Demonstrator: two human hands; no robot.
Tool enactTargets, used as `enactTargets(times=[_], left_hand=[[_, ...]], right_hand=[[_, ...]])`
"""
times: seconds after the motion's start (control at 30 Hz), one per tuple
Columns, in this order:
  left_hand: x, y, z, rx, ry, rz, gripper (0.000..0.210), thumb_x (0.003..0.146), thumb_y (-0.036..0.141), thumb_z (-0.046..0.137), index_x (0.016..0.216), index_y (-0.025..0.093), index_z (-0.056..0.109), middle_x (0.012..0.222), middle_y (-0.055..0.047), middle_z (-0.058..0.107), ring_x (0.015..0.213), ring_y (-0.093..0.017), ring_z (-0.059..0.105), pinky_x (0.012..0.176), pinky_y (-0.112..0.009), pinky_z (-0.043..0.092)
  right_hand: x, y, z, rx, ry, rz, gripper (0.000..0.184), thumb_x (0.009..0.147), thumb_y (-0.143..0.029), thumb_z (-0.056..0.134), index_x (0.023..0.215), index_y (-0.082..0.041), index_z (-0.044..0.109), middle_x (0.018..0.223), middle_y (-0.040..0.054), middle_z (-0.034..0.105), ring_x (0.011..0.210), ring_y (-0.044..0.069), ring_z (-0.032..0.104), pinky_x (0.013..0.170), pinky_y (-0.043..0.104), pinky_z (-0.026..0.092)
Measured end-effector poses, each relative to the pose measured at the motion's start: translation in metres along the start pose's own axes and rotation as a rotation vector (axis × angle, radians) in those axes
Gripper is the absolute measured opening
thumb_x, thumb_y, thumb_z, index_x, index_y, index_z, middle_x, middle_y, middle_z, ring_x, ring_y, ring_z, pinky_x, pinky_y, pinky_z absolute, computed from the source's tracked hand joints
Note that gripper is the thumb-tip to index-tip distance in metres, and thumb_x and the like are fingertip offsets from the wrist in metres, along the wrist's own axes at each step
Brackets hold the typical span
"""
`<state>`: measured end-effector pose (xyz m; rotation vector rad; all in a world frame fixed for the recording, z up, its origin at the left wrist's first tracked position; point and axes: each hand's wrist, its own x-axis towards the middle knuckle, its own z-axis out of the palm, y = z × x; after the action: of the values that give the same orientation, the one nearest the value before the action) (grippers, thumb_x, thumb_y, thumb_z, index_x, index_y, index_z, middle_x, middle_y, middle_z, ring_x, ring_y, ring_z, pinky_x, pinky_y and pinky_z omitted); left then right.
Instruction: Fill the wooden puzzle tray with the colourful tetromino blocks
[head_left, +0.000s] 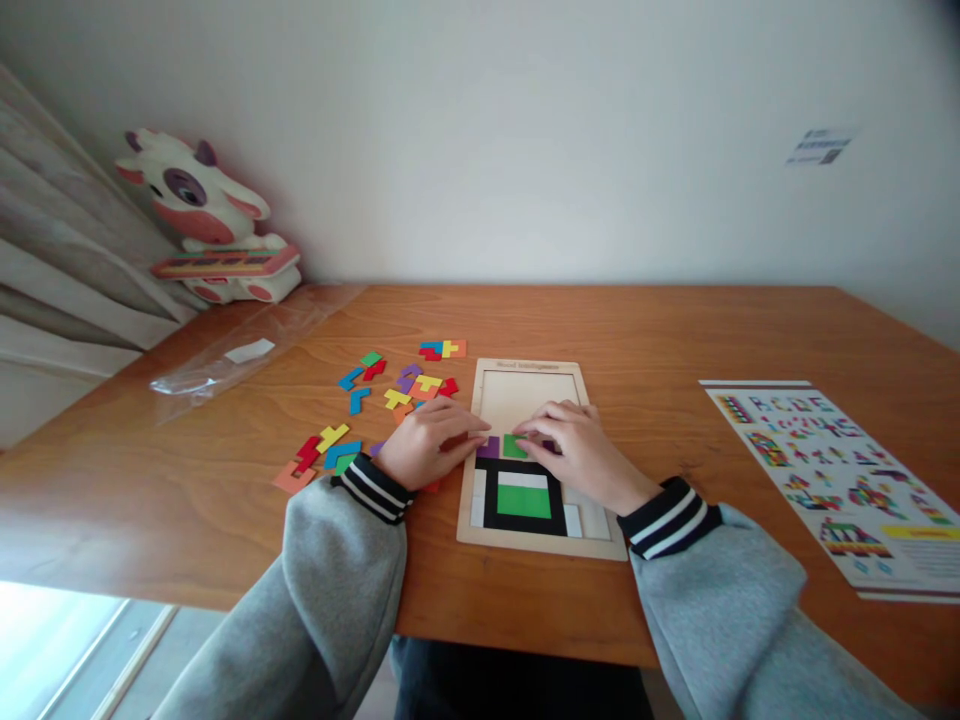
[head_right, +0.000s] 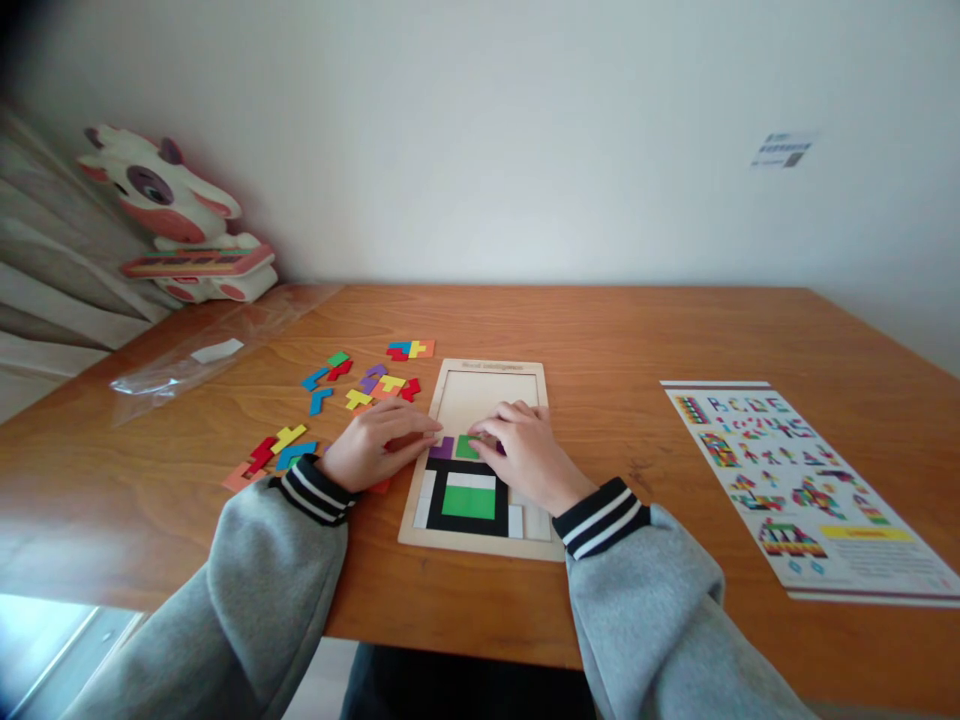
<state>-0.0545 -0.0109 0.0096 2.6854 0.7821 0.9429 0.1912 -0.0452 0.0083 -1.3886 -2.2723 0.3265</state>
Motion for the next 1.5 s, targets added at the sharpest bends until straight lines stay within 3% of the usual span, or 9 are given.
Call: enactTargets(times=[0.43,0.53,0.7,0.83,0.93,1.13,1.4,1.5], left_hand=[[0.003,0.003,-0.001,-0.014,-0.047,0.034,0.016,0.096,0.022,0.056,0.099,0.019,0.071,0.096,-0.006,0.077,0.088,-0.017,0.068,0.086,-0.034,0.055],[-0.001,0.002,-0.009,0.036,-0.027,0.016,0.016,0.095,0.022,0.057,0.101,0.020,0.072,0.100,-0.006,0.076,0.091,-0.017,0.069,0.087,-0.034,0.055],[-0.036,-0.010,-0.057,0.182,0.027,-0.080,0.019,0.095,0.022,0.057,0.106,0.022,0.073,0.103,-0.005,0.077,0.095,-0.019,0.070,0.090,-0.034,0.054],[-0.083,-0.016,-0.106,0.278,-0.081,-0.227,0.020,0.094,0.028,0.059,0.105,0.024,0.074,0.099,-0.003,0.077,0.092,-0.019,0.070,0.087,-0.031,0.055],[-0.110,-0.015,-0.125,0.314,-0.131,-0.274,0.020,0.091,0.036,0.064,0.102,0.024,0.075,0.095,-0.003,0.077,0.089,-0.019,0.070,0.081,-0.029,0.057],[-0.121,-0.015,-0.116,0.321,-0.159,-0.290,0.027,0.088,0.044,0.068,0.107,0.027,0.075,0.101,-0.004,0.077,0.094,-0.020,0.071,0.086,-0.031,0.059],[-0.109,-0.012,-0.107,0.232,-0.179,-0.131,0.023,0.091,0.028,0.063,0.112,0.026,0.074,0.099,-0.004,0.078,0.086,-0.017,0.074,0.083,-0.027,0.061],[-0.098,-0.008,-0.104,0.250,-0.137,-0.103,0.026,0.091,0.026,0.062,0.114,0.027,0.073,0.094,-0.003,0.078,0.080,-0.016,0.075,0.079,-0.024,0.061]], right_hand=[[0.001,-0.001,0.010,0.013,0.037,-0.016,0.018,0.094,-0.042,0.062,0.095,-0.029,0.074,0.095,0.0045,0.071,0.097,0.024,0.060,0.086,0.044,0.033],[0.000,-0.001,0.010,0.018,0.035,-0.021,0.020,0.095,-0.044,0.061,0.095,-0.028,0.073,0.096,0.0049,0.071,0.097,0.024,0.060,0.087,0.044,0.033],[-0.001,-0.002,0.007,0.013,0.024,-0.025,0.017,0.095,-0.042,0.062,0.099,-0.029,0.071,0.101,0.0030,0.072,0.099,0.024,0.060,0.088,0.044,0.032],[-0.001,-0.002,0.004,0.034,0.076,-0.037,0.018,0.098,-0.039,0.055,0.101,-0.028,0.069,0.102,0.0030,0.072,0.097,0.024,0.060,0.087,0.043,0.032],[0.000,-0.001,0.000,0.033,0.115,-0.045,0.019,0.099,-0.038,0.053,0.100,-0.027,0.069,0.100,0.0033,0.072,0.095,0.024,0.060,0.087,0.043,0.032],[0.000,0.002,-0.004,0.038,0.196,-0.029,0.021,0.100,-0.038,0.051,0.098,-0.026,0.069,0.101,0.0045,0.072,0.096,0.025,0.062,0.087,0.043,0.032],[0.000,0.008,-0.010,0.080,0.306,-0.001,0.020,0.098,-0.035,0.053,0.096,-0.025,0.070,0.099,0.0052,0.072,0.095,0.024,0.063,0.091,0.044,0.038],[0.001,0.008,-0.013,0.137,0.327,0.004,0.022,0.098,-0.037,0.052,0.095,-0.024,0.070,0.097,0.0055,0.072,0.093,0.023,0.064,0.091,0.044,0.042]])
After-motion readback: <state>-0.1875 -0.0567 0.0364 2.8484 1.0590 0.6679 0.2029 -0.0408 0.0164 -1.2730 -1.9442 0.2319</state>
